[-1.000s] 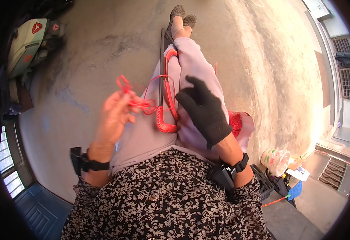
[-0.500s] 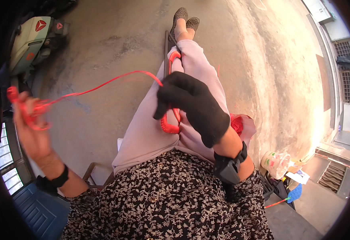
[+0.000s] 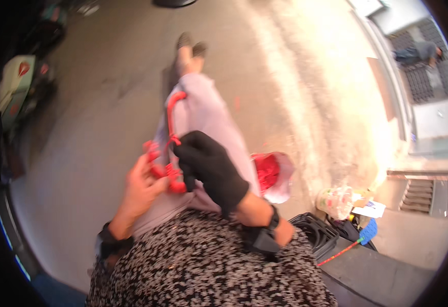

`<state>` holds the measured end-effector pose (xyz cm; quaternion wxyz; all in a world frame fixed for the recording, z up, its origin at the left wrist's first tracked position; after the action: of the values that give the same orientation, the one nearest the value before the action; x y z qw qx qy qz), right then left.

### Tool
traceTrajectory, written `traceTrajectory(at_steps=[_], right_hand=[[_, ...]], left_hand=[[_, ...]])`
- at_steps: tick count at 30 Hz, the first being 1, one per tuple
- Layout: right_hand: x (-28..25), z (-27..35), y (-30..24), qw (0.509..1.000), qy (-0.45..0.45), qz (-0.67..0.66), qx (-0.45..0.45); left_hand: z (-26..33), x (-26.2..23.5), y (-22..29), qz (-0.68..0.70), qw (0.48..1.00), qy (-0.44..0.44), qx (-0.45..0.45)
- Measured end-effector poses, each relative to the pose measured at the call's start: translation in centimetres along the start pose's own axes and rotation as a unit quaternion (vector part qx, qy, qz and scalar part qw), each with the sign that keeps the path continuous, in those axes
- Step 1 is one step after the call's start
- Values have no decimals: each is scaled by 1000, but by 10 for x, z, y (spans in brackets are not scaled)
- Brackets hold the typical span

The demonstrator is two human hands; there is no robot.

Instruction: Wrapping a metal chair frame with red decorative cord.

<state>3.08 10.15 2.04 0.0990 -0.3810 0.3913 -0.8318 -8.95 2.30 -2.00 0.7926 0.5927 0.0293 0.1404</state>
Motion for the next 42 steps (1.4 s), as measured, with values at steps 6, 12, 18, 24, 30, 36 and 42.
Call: traceTrajectory(at_steps=[6,12,18,24,30,36,42], right_hand=[[-43,-29,3,880,50,417,-223],[10,-15,43,731,-57,666,-141],[-3,-20,25,725,-24,672,-148],[-6,27,-82,849,107,436,-280],[34,70,-70,953,-81,250,-152],[29,62,-58,966,-93,218,-105],[34,46,-75,966,-50,228,-109]], left_hand=[[10,-46,19,-33,997,69,-18],[3,24,37,-418,884,-152,147],[-2,-5,22,-274,953,-120,42],[11,-20,38,64,996,-60,-19],[12,51,49,525,822,-171,-138],[16,-23,30,621,775,-75,-84],[26,-13,31,620,763,-173,-68]])
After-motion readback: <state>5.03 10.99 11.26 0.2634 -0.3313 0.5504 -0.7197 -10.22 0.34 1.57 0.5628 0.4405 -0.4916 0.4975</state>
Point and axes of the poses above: each hand's wrist, its own z-axis away from the middle knuckle, its own x-axis out of the palm, y = z × x, the point moved 10 cm from there along -z, towards the middle knuckle, and after that the axes turned 4 degrees about z, right-handed, at the moved point
